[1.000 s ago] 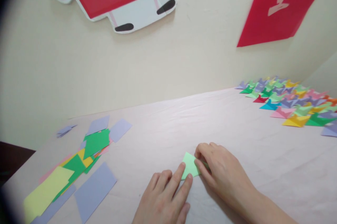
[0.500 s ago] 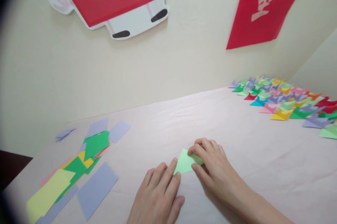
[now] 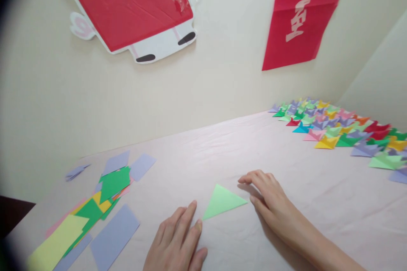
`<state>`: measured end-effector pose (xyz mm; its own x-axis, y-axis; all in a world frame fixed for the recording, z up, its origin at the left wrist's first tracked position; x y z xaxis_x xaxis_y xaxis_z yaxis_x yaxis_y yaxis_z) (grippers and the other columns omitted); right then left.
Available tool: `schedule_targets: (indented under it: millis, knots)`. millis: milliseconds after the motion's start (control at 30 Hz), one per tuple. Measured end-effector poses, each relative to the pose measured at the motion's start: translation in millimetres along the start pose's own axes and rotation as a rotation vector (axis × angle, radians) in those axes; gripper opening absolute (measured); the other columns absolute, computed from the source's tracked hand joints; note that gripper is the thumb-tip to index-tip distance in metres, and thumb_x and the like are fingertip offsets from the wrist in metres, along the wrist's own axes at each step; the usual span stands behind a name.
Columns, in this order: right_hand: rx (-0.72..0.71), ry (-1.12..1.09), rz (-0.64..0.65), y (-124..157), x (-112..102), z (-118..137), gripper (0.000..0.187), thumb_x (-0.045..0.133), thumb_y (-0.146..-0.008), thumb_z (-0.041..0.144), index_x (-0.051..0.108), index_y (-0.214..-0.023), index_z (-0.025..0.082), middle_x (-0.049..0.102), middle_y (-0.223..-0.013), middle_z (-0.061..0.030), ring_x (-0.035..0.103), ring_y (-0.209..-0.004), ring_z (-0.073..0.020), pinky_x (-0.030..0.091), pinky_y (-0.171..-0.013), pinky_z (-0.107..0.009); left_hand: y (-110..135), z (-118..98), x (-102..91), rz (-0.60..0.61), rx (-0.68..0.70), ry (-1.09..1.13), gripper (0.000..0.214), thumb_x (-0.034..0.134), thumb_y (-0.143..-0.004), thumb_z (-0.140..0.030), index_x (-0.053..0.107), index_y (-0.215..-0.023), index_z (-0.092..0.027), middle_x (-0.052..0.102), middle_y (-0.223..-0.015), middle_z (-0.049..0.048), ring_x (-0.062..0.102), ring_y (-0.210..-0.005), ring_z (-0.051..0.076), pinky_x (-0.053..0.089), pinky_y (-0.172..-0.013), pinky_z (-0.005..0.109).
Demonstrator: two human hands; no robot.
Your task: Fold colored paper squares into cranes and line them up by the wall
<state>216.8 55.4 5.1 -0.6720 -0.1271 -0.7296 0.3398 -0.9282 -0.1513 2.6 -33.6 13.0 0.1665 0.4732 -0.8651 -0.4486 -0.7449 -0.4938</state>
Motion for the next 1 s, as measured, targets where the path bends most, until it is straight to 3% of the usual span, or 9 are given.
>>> schedule_targets:
  millis: [100,167,267,367,433,633,767,900,1000]
  knots:
    - [0.045,-0.074,-0.007,1,-4,-1,0.028,0.04,-0.091,0.021,0.057,-0.113,0.025,0.061,-0.114,-0.009,0.052,-0.111,-0.0257,0.044,-0.098,-0.046,2,4,6.9,0.039,0.032,0.033,0.028,0.057,-0.088,-0.04,0.062,-0.108,-0.022,0.058,-0.136,0.009,0.059,-0.111,0.026,0.05,-0.084,0.037]
    - [0.03,-0.063,0.02,-1,-2,7,0.027,0.047,-0.089,0.024,0.058,-0.114,0.025,0.06,-0.116,-0.0086,0.052,-0.112,-0.0263,0.044,-0.099,-0.046,0,5,10.9,0.042,0.01,0.075,0.042,0.059,-0.087,-0.039,0.056,-0.122,-0.017,0.056,-0.138,0.0115,0.056,-0.116,0.027,0.05,-0.089,0.036]
    - [-0.05,0.026,0.086,-7,9,27,0.036,0.062,-0.074,0.016,0.061,-0.109,0.025,0.058,-0.115,-0.0074,0.05,-0.112,-0.0276,0.043,-0.098,-0.045,-9,1,16.2,0.031,-0.04,0.178,0.072,0.059,-0.086,-0.036,0.031,-0.147,-0.009,0.05,-0.142,0.0164,0.05,-0.124,0.028,0.047,-0.098,0.038]
    - [-0.127,0.078,0.111,-13,20,46,0.039,0.056,-0.066,0.001,0.06,-0.098,0.024,0.057,-0.108,-0.0059,0.049,-0.105,-0.0249,0.044,-0.091,-0.041,-17,-10,18.0,0.0,-0.026,0.303,0.087,0.055,-0.087,-0.032,0.005,-0.153,-0.006,0.047,-0.144,0.0193,0.044,-0.13,0.029,0.045,-0.1,0.04]
    - [-0.211,0.084,0.109,-16,25,57,0.036,0.052,-0.069,-0.004,0.058,-0.092,0.022,0.056,-0.103,-0.0051,0.05,-0.096,-0.0221,0.045,-0.084,-0.036,-19,-12,20.0,0.008,-0.034,0.343,0.089,0.055,-0.088,-0.031,0.0,-0.154,-0.007,0.049,-0.142,0.0187,0.044,-0.13,0.029,0.044,-0.101,0.042]
    - [-0.516,0.176,0.03,-22,26,84,0.025,0.047,-0.087,-0.001,0.054,-0.077,0.021,0.06,-0.088,-0.0026,0.048,-0.08,-0.0182,0.039,-0.072,-0.031,-12,-9,27.5,0.073,0.034,0.171,0.079,0.052,-0.09,-0.054,0.024,-0.152,-0.013,0.059,-0.133,0.0141,0.043,-0.133,0.03,0.041,-0.101,0.041]
    - [-0.732,0.362,-0.069,-23,19,89,0.026,0.04,-0.095,0.006,0.054,-0.077,0.02,0.065,-0.094,-0.0045,0.051,-0.086,-0.0197,0.038,-0.08,-0.034,-7,-13,35.1,0.074,0.109,-0.025,0.056,0.05,-0.095,-0.042,0.041,-0.144,-0.017,0.059,-0.135,0.0104,0.038,-0.138,0.024,0.04,-0.1,0.034]
    - [-0.737,0.458,-0.058,-20,21,79,0.026,0.041,-0.092,0.005,0.058,-0.08,0.02,0.068,-0.095,-0.0042,0.055,-0.091,-0.021,0.038,-0.085,-0.035,-5,-26,32.2,-0.002,0.136,-0.101,0.04,0.053,-0.095,-0.028,0.053,-0.134,-0.024,0.057,-0.138,0.0074,0.051,-0.127,0.023,0.041,-0.099,0.033]
    - [-0.69,0.439,-0.07,-10,21,76,0.028,0.04,-0.091,0.007,0.064,-0.093,0.022,0.07,-0.098,-0.0035,0.057,-0.094,-0.0217,0.036,-0.088,-0.037,-4,-33,26.5,-0.046,0.088,-0.121,0.035,0.06,-0.092,-0.025,0.059,-0.127,-0.025,0.061,-0.133,0.0067,0.06,-0.114,0.021,0.044,-0.096,0.032]
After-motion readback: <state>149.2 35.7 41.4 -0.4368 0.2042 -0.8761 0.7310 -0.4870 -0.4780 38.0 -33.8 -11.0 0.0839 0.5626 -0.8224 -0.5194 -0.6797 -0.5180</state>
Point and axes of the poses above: each hand's wrist, its own y-axis away from the middle knuckle, its own x-axis out of the palm, z = x × y, the point moved 8 cm from there along -y, towards the middle knuckle
